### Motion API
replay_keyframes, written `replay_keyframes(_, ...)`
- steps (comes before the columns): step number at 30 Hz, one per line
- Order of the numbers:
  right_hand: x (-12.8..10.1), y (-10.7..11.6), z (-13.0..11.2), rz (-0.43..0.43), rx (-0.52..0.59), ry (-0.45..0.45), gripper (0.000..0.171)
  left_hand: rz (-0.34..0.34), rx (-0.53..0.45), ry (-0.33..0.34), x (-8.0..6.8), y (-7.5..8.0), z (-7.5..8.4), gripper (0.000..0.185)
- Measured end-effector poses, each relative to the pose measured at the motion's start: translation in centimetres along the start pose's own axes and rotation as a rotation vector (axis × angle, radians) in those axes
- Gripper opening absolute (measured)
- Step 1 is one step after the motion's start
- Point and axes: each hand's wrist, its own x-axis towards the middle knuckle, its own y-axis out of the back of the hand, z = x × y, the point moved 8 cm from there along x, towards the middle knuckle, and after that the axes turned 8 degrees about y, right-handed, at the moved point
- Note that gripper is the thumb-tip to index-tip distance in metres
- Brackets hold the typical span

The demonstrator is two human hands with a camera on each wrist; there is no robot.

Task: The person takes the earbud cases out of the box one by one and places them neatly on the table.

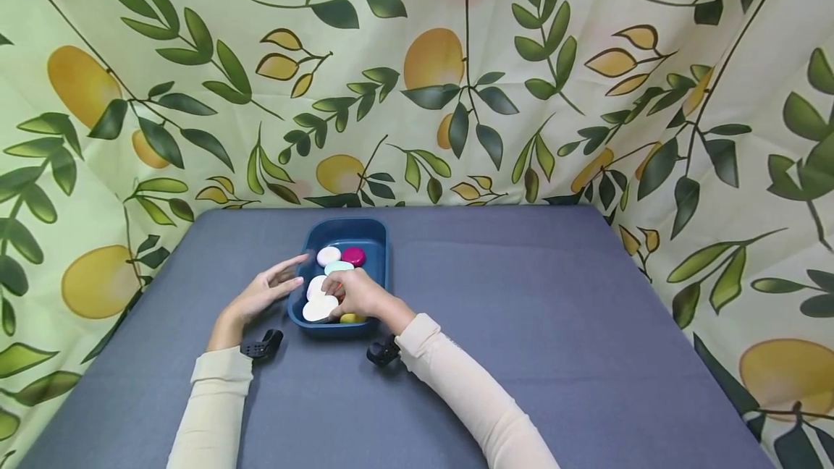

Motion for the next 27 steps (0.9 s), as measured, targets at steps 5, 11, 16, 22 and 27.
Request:
replay_keyframes(5, -0.5, 1.0, -0.3, 0.054, 0.003, 0.027, 0.038, -0.002, 0.0, 0.018, 0.1, 0.0, -0.1, 0.058)
replay_keyframes(11, -1.4, 2.7, 0.2, 0.115, 0.038, 0.009, 0.038, 0.002, 0.006, 0.039, 0.1, 0.0, -0.1, 0.058)
replay_keyframes(16, -2.4, 4.9, 0.9, 0.179, 0.056, -0.018, 0.036, 0.0, 0.002, 0.042, 0.0, -0.1, 0.1, 0.059)
replay_keyframes(22, -3.9, 7.7, 1.9, 0.256, 0.022, -0.035, 0.035, -0.009, -0.01, 0.057, -0.1, -0.2, 0.3, 0.059)
replay_keyframes(27, -5.3, 10.0, 3.5, 0.332, -0.002, -0.02, 0.034, -0.015, -0.011, 0.069, -0.1, -0.2, 0.0, 0.059)
